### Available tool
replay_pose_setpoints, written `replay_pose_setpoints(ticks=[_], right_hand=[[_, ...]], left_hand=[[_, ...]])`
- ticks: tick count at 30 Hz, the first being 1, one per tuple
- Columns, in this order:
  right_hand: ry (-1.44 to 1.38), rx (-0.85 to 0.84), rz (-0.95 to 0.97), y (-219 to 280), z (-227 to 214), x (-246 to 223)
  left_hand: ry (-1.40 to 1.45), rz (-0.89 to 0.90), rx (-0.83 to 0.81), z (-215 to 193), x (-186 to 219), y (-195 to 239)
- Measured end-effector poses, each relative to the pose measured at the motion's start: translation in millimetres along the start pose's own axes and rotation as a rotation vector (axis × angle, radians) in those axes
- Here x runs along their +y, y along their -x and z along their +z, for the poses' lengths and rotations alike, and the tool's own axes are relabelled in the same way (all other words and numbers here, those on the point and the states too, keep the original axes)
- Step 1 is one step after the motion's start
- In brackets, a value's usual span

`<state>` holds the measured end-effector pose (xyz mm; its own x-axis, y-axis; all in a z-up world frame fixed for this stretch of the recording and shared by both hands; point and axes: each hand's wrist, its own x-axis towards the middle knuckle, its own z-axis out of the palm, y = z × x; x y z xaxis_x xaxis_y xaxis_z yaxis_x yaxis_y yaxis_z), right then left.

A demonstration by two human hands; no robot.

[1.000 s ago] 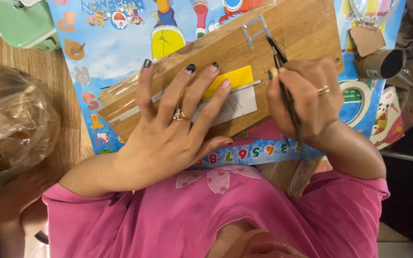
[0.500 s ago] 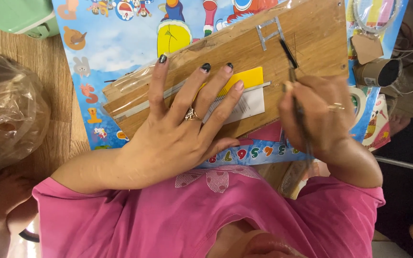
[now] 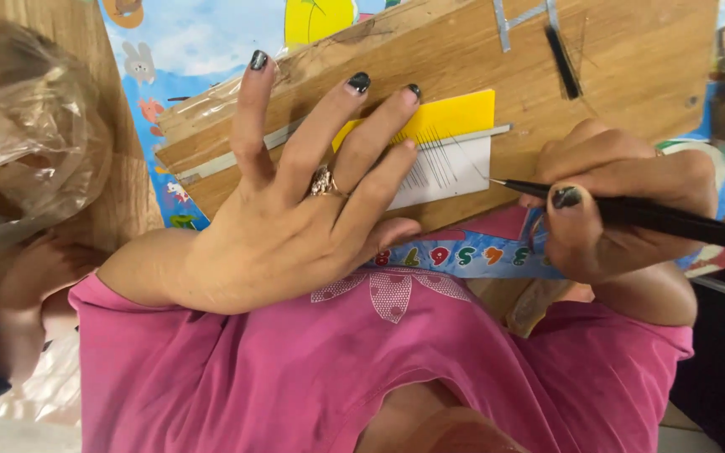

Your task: The person uses tweezers to pick up individual dark fibers and arrange them in a row on a white adhesive strip. They repeatedly place the fibers and use the tweezers to press down and align them on the strip.

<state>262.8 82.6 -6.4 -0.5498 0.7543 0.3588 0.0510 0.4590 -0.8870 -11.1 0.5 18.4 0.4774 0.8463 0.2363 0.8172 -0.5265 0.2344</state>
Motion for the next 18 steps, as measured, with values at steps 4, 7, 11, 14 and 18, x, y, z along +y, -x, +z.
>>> replay_pose_setpoints(ticks=[4,7,11,14,18], right_hand=[[-0.018,-0.197,0.053,-5,-12,-1],[-0.076,-0.176,0.087,-8,-6,-11],[0.076,-0.213,0.23,7,-14,-15],[0.109,-0.219,0.269,5,-13,-22],[0.206,-0.236,0.365,-4,-6,-36]], left_hand=[[-0.052,0.0,-0.021,0,2,-2],[-0.046,-0.012,-0.043,0,2,-3],[-0.066,-0.01,-0.024,2,2,-2],[-0.078,-0.007,-0.035,2,2,0],[-0.079,-0.007,-0.044,1,2,0]])
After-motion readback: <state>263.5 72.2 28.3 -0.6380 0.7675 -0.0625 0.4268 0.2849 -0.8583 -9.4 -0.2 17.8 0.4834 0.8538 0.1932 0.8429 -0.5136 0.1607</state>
